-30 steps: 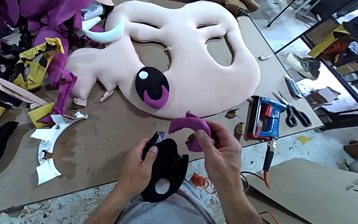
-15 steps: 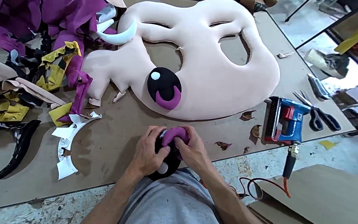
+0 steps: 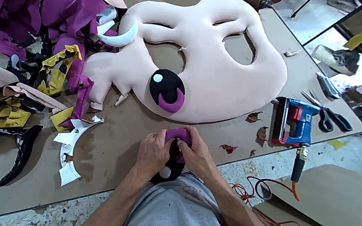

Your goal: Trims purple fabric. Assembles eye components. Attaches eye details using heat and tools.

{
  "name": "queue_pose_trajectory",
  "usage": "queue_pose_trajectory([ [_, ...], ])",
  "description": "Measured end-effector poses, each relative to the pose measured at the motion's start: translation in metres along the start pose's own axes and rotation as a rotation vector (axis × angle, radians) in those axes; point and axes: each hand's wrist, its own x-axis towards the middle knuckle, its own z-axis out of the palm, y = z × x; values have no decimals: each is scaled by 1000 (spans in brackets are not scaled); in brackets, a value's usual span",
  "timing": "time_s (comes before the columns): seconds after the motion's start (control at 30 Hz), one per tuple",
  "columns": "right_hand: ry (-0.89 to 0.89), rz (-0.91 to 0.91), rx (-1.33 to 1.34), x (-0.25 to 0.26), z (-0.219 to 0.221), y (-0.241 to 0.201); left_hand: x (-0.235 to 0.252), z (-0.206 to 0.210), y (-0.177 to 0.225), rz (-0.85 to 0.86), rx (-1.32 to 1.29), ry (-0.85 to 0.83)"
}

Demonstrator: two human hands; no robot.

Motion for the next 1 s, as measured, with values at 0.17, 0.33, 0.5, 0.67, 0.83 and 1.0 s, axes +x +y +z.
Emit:
queue_pose_trajectory([
  [0.17,-8,9,76,0,2,3,1,-3,1,97,123,21],
  [0.33,31,13,222,1,-1,9,2,-2,3,140,102,-25],
  [0.5,261,-113,-27,8,-42,25,7,-15,-25,-86,39,-148],
  [0.67,389,-303,-238,13,-37,36,12,-5,-9,-372,28,-405],
  [0.83,403,-476,-261,2,13,49,17,-6,3,-521,-85,-554],
  [1.0,347,-549,-95,-8,25,57,-13,1,-15,-453,-474,-495],
])
